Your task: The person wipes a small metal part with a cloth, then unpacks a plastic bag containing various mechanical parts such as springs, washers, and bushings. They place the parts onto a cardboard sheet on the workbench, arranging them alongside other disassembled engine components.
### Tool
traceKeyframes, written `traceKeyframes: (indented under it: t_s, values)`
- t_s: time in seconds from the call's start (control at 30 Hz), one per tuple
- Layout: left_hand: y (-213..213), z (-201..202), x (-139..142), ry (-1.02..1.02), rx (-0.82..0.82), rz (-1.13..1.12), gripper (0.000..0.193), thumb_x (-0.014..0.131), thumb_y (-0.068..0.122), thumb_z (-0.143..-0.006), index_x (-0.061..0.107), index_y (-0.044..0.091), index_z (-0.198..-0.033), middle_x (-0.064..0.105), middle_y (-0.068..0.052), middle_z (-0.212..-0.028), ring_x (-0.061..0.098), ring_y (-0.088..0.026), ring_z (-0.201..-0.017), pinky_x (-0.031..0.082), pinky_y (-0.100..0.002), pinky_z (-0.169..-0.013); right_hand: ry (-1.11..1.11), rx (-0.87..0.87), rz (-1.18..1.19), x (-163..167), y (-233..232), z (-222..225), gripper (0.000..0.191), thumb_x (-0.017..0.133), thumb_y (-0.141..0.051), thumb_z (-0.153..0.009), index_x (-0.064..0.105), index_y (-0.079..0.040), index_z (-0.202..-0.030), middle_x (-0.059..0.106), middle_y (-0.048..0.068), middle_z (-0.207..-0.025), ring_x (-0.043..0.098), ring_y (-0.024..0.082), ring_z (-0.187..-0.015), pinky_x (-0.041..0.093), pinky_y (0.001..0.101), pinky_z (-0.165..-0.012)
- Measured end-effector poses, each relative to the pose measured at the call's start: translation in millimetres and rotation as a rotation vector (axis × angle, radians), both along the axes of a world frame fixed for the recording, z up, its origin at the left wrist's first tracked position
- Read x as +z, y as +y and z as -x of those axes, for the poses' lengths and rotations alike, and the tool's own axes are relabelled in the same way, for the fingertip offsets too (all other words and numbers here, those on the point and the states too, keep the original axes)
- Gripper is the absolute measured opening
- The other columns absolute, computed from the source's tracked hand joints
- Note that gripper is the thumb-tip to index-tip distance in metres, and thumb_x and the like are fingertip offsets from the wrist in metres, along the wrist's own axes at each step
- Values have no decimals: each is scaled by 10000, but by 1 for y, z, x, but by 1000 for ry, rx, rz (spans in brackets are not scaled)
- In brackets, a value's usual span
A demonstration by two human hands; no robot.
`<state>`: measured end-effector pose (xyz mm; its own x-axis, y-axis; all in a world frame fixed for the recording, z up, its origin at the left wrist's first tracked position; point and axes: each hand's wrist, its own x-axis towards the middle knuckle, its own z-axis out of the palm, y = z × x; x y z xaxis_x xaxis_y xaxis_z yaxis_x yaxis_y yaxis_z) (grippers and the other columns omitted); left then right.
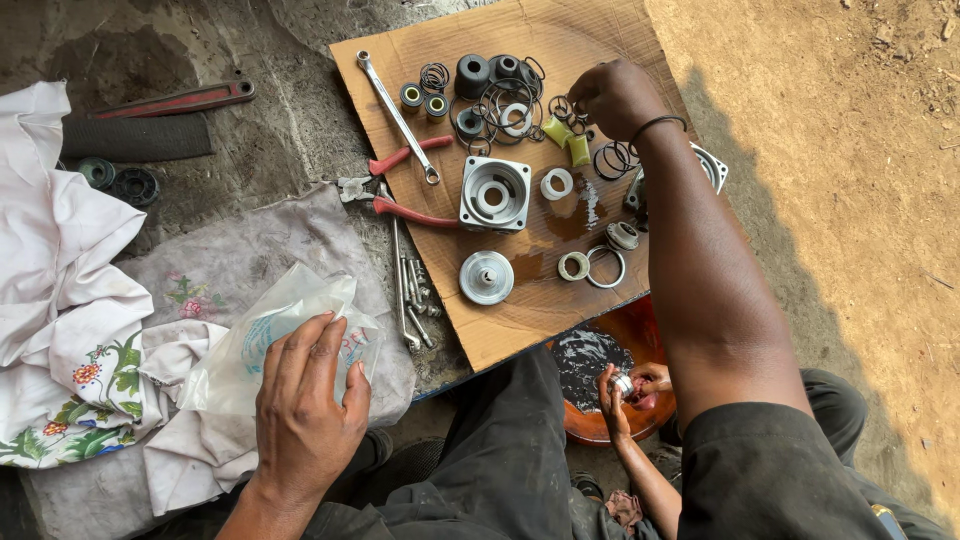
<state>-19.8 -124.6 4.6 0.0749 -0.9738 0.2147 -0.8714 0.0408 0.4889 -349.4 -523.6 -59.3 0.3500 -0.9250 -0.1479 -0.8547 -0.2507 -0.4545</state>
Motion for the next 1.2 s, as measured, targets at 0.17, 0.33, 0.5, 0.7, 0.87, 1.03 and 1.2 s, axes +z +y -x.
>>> traceKeyframes:
  t_s: [0.17,0.33,0.5,0.7,0.87,1.03,1.2]
  values:
    - [2,-2,1,-2,3,3,495,723,47,-771,629,-94,-1237,617,-213,-1263,607,-347,-1136,529,-430,-951,-37,-53,37,0,0,3,188,586,-10,-1027,765,-48,-1068,773,98,-978,757,170,-831,622,346,-753]
    - [2,-1,2,0,-1,10,487,717,43,-779,625,-100,-1236,614,-219,-1258,608,-351,-1133,527,-430,-954,-86,-117,20,3,-1,6,103,708,-61,-947,727,-19,-1039,760,107,-962,747,164,-805,627,336,-716]
    - [3,-1,4,-2,-7,20,493,723,35,-766,625,-98,-1231,617,-216,-1250,606,-359,-1131,524,-441,-958,-59,-128,11,-8,-4,7,99,717,-96,-949,770,-54,-1021,772,96,-958,749,161,-824,619,345,-751]
    - [5,-3,4,6,3,5,497,724,35,-766,623,-103,-1233,613,-218,-1251,602,-358,-1130,526,-438,-948,31,-105,65,-19,-13,13,148,724,-109,-924,815,-122,-1039,778,94,-1033,737,204,-928,589,391,-838]
    - [6,-4,3,-2,4,-2,500,722,41,-770,621,-110,-1236,608,-227,-1256,603,-356,-1134,529,-433,-945,72,-194,138,-12,-10,0,139,713,-135,-954,817,-153,-1045,783,84,-1052,746,211,-934,584,392,-854]
    - [7,-6,1,-12,18,-7,500,725,43,-769,625,-107,-1235,610,-224,-1258,604,-354,-1137,528,-435,-956,213,-207,64,-7,-5,-17,116,805,-234,-873,818,-186,-978,773,56,-982,715,222,-877,565,417,-790]
    - [7,-8,0,-10,25,-12,506,731,44,-769,621,-109,-1238,609,-226,-1257,604,-357,-1143,530,-429,-953,182,-208,81,-19,-14,-11,109,741,-151,-921,827,-174,-983,780,68,-982,736,206,-864,587,398,-791]
